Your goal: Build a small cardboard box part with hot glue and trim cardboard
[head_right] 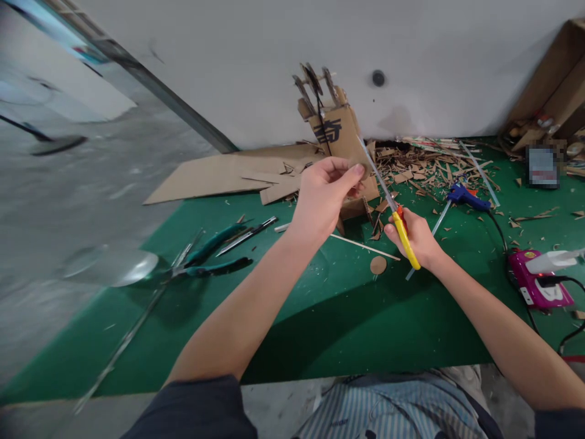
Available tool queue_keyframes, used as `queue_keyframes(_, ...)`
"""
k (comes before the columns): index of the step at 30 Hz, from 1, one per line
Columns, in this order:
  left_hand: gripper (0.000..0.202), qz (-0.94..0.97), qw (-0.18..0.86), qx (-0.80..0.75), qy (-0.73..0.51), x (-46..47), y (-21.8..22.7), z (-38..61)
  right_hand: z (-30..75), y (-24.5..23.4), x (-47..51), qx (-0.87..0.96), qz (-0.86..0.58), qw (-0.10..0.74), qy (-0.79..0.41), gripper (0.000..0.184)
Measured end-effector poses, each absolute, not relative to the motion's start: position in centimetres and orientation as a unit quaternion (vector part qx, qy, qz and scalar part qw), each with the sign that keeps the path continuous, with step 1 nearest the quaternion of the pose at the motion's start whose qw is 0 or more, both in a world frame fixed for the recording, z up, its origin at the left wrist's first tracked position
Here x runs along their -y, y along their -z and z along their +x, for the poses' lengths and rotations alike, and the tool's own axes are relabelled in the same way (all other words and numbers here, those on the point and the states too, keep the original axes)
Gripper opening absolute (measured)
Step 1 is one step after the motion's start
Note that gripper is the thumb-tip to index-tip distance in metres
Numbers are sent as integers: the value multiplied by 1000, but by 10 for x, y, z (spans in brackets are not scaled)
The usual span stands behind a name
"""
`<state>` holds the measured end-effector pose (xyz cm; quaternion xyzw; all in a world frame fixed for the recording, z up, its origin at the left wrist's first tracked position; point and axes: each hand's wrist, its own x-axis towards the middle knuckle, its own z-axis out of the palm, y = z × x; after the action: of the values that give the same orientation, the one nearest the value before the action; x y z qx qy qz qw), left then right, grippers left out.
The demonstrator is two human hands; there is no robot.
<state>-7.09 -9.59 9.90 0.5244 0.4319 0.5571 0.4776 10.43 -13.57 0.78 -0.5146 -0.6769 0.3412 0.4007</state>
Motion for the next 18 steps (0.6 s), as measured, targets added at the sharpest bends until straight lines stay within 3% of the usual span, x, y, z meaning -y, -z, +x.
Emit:
queue_keyframes(10, 21, 509, 520, -410, -550, 97, -96, -69, 103, -4, 135, 676, -519, 410, -325, 46)
queue_keyframes(18, 23, 488, 552, -393, -551, 100, -96, -67, 101, -7, 136, 702, -563, 386, -204, 49)
